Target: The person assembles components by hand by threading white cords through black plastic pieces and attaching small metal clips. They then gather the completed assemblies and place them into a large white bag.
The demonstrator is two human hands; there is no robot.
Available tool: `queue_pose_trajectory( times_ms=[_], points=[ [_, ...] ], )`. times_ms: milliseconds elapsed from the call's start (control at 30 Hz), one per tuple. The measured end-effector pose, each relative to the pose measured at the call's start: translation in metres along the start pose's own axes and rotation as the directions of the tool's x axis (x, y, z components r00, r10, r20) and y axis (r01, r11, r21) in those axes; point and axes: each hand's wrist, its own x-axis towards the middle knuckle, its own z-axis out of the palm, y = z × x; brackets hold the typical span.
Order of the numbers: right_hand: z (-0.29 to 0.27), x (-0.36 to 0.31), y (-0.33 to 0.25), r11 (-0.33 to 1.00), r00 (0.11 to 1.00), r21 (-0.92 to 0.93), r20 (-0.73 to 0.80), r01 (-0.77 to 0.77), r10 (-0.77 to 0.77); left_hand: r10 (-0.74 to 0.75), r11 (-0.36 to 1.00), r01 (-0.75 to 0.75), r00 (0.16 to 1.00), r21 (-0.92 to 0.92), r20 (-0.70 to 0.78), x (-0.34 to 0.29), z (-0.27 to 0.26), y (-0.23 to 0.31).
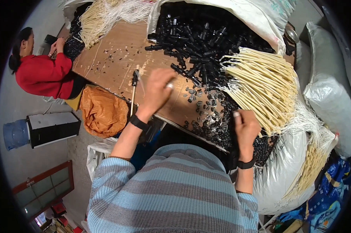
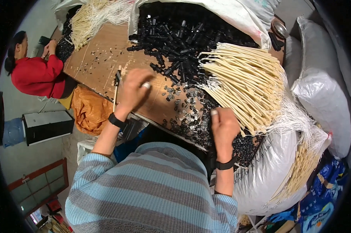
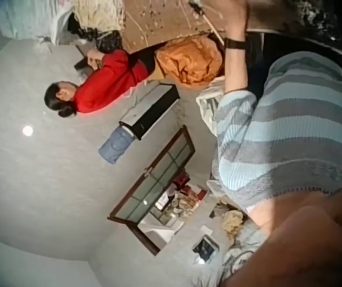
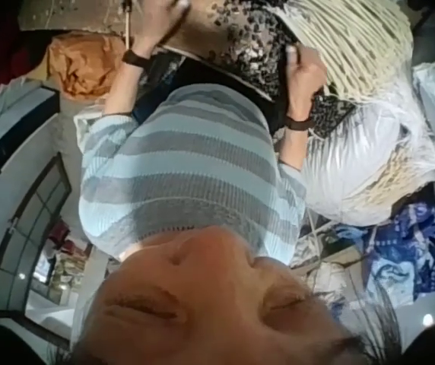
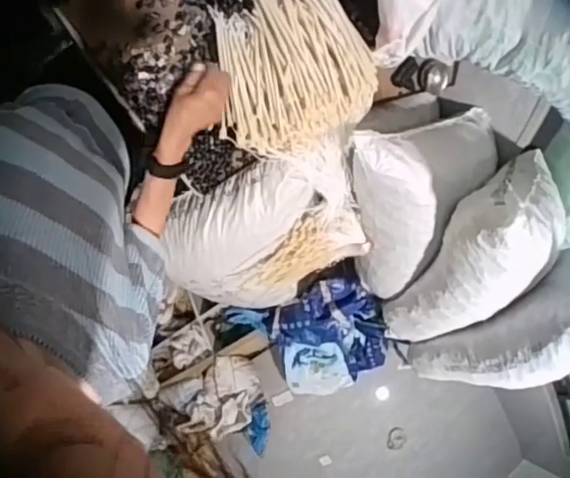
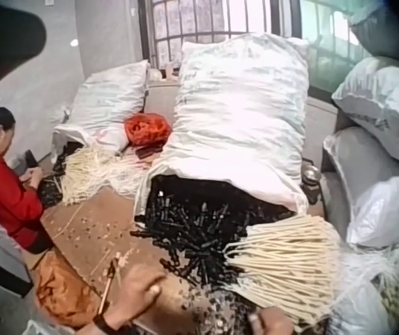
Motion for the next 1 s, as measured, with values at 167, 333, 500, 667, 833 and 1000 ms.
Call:
queue_pose_trajectory(
  times_ms=[167,333,500,667,833,1000],
  points=[
    [-0.017,0.0,0.033,0.944,0.998,-0.329,0.035,-0.035,0.049,0.285,0.959,-0.278,0.941,-0.063,0.181,0.02,0.047,0.03],
    [-0.018,-0.001,0.027,0.948,0.993,-0.309,0.114,0.076,-0.043,0.325,0.934,-0.348,0.922,0.083,0.209,0.022,0.062,0.031],
    [-0.016,-0.004,0.008,0.984,0.99,0.133,0.056,0.119,-0.128,0.385,0.915,-0.402,0.899,0.041,0.209,0.014,0.051,0.031],
    [-0.011,-0.017,0.001,0.942,0.98,0.332,0.2,-0.057,-0.011,0.243,0.869,-0.108,0.943,-0.483,0.226,0.007,0.041,0.039],
    [-0.013,-0.016,-0.003,0.965,0.963,0.259,0.246,0.042,-0.108,0.364,0.856,-0.199,0.887,-0.477,0.283,0.006,0.036,0.052],
    [-0.016,-0.014,-0.021,0.966,0.93,-0.003,0.271,0.259,-0.248,0.527,0.788,-0.32,0.793,-0.526,0.306,-0.006,0.039,0.071]
  ],
)
